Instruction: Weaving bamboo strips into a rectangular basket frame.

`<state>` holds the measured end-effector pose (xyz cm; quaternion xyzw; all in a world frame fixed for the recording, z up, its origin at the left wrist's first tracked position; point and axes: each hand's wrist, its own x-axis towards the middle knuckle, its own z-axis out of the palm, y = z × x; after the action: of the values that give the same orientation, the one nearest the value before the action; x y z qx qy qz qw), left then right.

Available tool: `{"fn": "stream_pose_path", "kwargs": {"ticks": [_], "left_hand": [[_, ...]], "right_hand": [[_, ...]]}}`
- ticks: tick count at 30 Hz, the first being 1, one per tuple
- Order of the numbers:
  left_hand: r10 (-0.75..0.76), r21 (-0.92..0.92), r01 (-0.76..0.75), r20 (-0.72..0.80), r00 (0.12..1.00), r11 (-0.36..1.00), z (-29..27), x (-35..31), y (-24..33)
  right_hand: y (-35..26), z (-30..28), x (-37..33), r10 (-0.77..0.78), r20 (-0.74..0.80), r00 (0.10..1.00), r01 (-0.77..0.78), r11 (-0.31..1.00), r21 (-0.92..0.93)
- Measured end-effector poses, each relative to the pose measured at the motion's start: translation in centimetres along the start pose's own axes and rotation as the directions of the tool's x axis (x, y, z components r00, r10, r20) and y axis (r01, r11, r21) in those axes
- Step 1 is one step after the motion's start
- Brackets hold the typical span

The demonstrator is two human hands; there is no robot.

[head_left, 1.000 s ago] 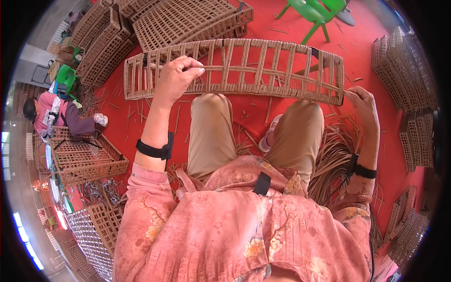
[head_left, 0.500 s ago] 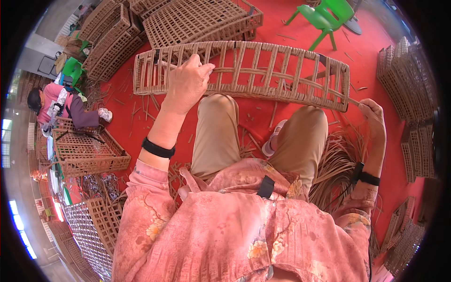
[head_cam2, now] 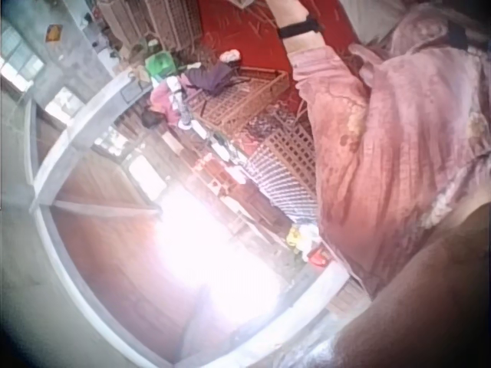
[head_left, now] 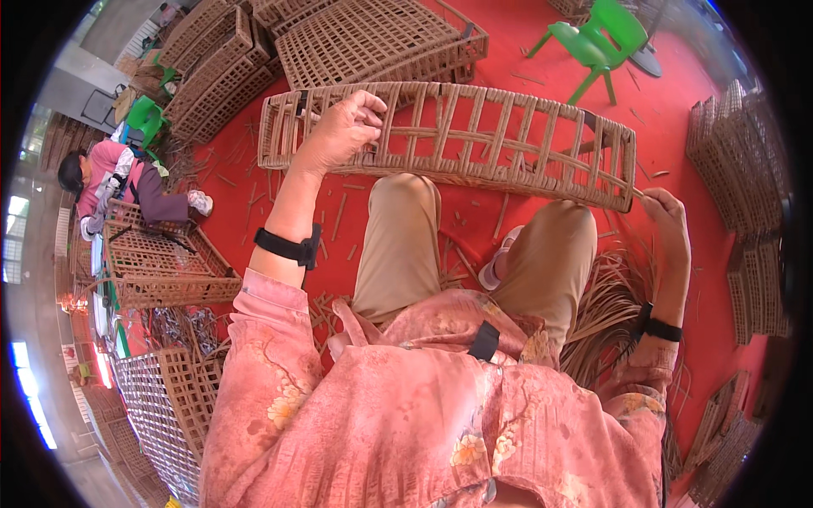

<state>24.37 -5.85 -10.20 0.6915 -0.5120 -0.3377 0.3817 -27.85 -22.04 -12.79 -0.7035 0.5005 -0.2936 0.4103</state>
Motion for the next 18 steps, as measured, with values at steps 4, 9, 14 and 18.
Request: {"fn": "stream_pose_path", "kwargs": {"ticks": [4, 9, 14, 18], "left_hand": [[0.213, 0.124, -0.197, -0.132, 0.968, 0.972, 0.9, -0.1, -1.6], [0.490, 0.585, -0.287, -0.222, 0.843, 0.759, 3.2, -1.8, 2.3], [0.404, 0.495, -0.252, -0.228, 0.886, 0.832, 1.4, -1.9, -0.4], [0.357, 0.410, -0.226, -0.276, 0.892, 0.883, 1.3, -2.0, -1.4]], "right_hand": [[1.7, -3.2, 0.2, 0.045, 0.055, 0.997, -0.044, 0.999, -0.026], [4.1, -3.9, 1.4, 0.051, 0.066, 0.996, -0.051, 0.999, 0.004], [2.6, -3.6, 1.1, 0.093, 0.071, 0.993, -0.093, 0.996, -0.012], [1.7, -3.3, 1.1, 0.088, 0.095, 0.992, -0.085, 0.996, -0.029]]}}
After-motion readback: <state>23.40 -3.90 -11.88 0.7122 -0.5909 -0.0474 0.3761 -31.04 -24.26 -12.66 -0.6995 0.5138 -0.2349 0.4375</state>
